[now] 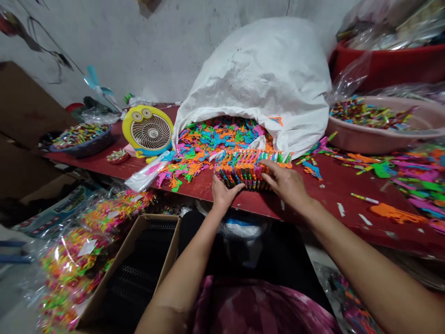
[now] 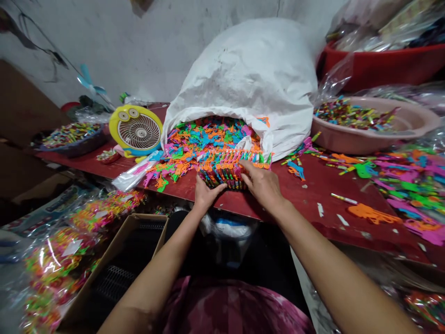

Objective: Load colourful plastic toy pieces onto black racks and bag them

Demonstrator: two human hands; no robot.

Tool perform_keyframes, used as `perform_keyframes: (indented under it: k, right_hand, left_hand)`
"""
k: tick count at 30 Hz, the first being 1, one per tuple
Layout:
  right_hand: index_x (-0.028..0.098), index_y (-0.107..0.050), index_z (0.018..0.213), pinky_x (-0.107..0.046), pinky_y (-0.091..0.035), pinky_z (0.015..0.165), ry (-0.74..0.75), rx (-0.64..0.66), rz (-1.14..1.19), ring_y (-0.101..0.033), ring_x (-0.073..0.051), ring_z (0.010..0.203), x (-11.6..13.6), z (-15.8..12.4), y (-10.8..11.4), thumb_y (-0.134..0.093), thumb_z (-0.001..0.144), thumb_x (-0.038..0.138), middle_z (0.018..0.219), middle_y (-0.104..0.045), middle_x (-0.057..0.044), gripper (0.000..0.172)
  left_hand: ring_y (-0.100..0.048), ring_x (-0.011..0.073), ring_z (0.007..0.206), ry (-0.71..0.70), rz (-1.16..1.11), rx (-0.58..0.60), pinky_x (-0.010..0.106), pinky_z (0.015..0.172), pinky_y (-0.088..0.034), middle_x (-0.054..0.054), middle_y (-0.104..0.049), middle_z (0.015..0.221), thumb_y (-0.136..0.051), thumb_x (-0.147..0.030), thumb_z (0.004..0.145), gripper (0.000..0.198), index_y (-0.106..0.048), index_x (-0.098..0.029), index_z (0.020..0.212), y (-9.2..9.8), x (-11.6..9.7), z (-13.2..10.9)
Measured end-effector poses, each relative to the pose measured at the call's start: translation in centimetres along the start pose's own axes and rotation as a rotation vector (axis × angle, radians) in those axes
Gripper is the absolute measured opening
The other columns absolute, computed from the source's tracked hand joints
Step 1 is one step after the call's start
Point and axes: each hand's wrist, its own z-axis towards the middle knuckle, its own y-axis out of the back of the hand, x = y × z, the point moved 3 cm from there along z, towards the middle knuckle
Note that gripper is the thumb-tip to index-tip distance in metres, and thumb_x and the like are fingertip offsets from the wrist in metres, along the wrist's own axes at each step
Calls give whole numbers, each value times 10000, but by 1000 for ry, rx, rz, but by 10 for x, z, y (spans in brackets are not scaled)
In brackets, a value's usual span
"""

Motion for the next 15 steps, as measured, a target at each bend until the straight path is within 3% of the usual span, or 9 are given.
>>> perform_keyframes:
  k: [3, 5, 6, 10, 15]
  right_hand:
    - [290, -583, 1341, -285, -430, 660, -9, 11, -37, -683, -224, 779, 2, -4, 0, -517, 937, 341, 974, -753, -58, 412]
    - [283, -587, 1337, -287, -438, 663, -13, 21, -54, -684, -225, 785, 2, -6, 0, -526, 932, 341, 973, -756, -61, 414]
    - [281, -585, 1341, -289, -445, 668, -12, 26, -57, -685, -226, 793, 2, -7, 0, -528, 930, 338, 977, -756, -64, 419]
    - [297, -552, 1380, -300, -465, 685, -6, 44, -34, -688, -231, 816, 2, -10, 3, -511, 935, 335, 1006, -756, -62, 449]
    - [327, -517, 1412, -309, -482, 712, -2, 83, 47, -693, -235, 851, 1, -12, 6, -478, 945, 328, 1053, -751, -47, 469]
  left_hand:
    - [-461, 276, 1338, -81, -28, -220, 391, 1105, -383, 210, -457, 1419, -752, -530, 736, 1010, -196, -132, 1480, 16, -4, -19]
    - [-386, 271, 1391, -180, 21, -360, 410, 1148, -321, 203, -417, 1449, -648, -485, 846, 809, -258, -144, 1468, 29, -16, -31]
    - [-351, 268, 1412, -270, 63, -372, 420, 1163, -289, 183, -413, 1460, -594, -454, 888, 673, -331, -168, 1438, 33, -26, -34]
    - [-432, 263, 1327, -676, 196, -98, 438, 1135, -290, 92, -555, 1331, -528, -407, 931, 308, -580, -246, 1189, 32, -75, -33]
    - [-527, 268, 1086, -729, 219, -18, 411, 1003, -360, 92, -629, 1063, -588, -532, 873, 384, -597, -204, 1073, 25, -105, -12]
